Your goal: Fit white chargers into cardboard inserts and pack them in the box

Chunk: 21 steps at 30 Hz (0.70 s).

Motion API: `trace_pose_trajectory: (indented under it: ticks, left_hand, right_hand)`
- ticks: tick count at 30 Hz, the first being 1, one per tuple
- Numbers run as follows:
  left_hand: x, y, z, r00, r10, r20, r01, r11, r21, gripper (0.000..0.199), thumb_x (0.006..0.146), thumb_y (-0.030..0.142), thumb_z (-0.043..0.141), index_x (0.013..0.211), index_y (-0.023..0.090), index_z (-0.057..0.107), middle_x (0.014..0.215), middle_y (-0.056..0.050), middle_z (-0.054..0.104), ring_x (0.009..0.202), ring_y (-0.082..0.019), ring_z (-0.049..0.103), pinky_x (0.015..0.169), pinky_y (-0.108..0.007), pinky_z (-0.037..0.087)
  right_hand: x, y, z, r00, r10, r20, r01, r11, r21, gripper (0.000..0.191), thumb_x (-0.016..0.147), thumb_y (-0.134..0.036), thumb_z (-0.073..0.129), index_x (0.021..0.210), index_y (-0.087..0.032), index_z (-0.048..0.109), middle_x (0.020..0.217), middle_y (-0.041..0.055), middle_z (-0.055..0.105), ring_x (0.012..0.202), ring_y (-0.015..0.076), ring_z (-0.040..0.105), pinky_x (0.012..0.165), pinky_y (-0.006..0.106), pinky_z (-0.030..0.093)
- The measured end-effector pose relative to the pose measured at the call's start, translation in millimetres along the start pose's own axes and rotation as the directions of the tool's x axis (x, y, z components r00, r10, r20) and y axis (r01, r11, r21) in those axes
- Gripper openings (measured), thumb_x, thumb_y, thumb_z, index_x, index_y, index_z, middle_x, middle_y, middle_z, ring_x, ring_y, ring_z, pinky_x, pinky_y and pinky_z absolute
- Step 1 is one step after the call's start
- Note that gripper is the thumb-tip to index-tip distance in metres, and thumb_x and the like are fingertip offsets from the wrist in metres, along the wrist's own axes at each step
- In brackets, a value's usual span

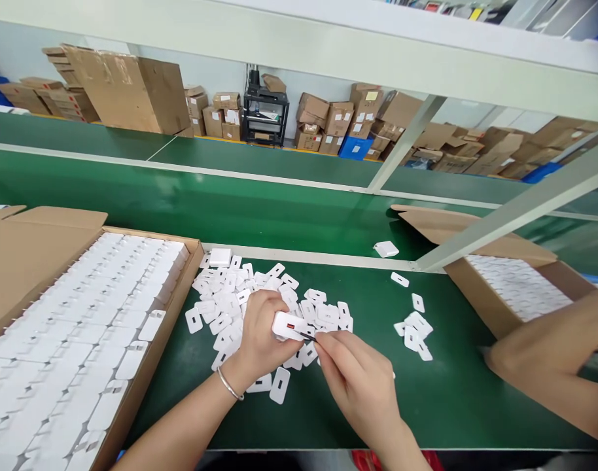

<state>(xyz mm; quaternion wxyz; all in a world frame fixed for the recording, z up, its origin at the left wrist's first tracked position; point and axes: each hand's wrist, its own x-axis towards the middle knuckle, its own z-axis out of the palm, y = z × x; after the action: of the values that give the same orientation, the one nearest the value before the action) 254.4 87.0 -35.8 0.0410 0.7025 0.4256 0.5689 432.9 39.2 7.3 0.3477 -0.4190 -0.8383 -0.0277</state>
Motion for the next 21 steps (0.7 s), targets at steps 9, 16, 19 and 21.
trace_pose_trajectory:
  ticks: [9, 16, 19, 21]
  left_hand:
    - [-2, 0, 1.4, 0.998, 0.03, 0.053, -0.031, 0.999, 0.023, 0.039, 0.072, 0.014, 0.065, 0.106, 0.022, 0.049, 0.094, -0.004, 0.058, 0.086, -0.022, 0.058, 0.073, -0.036, 0.047]
    - [0, -2, 0.8, 0.993, 0.087, 0.074, -0.093, 0.992, 0.082, 0.037, 0.077, 0.016, 0.062, 0.112, 0.023, 0.051, 0.092, -0.003, 0.063, 0.082, -0.022, 0.061, 0.077, -0.038, 0.045]
    - [0, -2, 1.5, 0.995, 0.074, 0.074, -0.08, 0.994, 0.079, 0.042, 0.077, 0.014, 0.061, 0.117, 0.023, 0.051, 0.096, -0.003, 0.07, 0.082, -0.022, 0.065, 0.08, -0.04, 0.046]
    - [-1, -4, 2.2, 0.994, 0.035, 0.101, -0.043, 0.996, 0.077, 0.043, 0.076, 0.015, 0.061, 0.117, 0.023, 0.052, 0.097, -0.003, 0.072, 0.082, -0.023, 0.067, 0.082, -0.04, 0.045]
  right_hand:
    - [-2, 6, 16, 0.997, 0.054, -0.054, -0.048, 0.994, 0.099, 0.017, 0.097, -0.006, 0.06, 0.108, -0.02, 0.061, 0.08, 0.0043, 0.069, 0.068, 0.0163, 0.063, 0.06, 0.027, 0.046]
    - [-5, 7, 26, 0.988, 0.146, -0.045, -0.133, 0.967, 0.219, 0.016, 0.098, -0.008, 0.059, 0.107, -0.022, 0.061, 0.082, 0.0021, 0.07, 0.069, 0.0153, 0.064, 0.062, 0.027, 0.048]
    - [-5, 7, 34, 0.969, 0.246, 0.002, -0.232, 0.911, 0.341, 0.012, 0.1, -0.014, 0.057, 0.106, -0.024, 0.062, 0.082, -0.0004, 0.069, 0.065, 0.0132, 0.062, 0.059, 0.025, 0.047]
    - [-5, 8, 40, 0.947, 0.319, 0.026, -0.3, 0.855, 0.422, 0.01, 0.102, -0.017, 0.056, 0.103, -0.024, 0.063, 0.082, -0.0014, 0.069, 0.063, 0.0121, 0.06, 0.056, 0.024, 0.047]
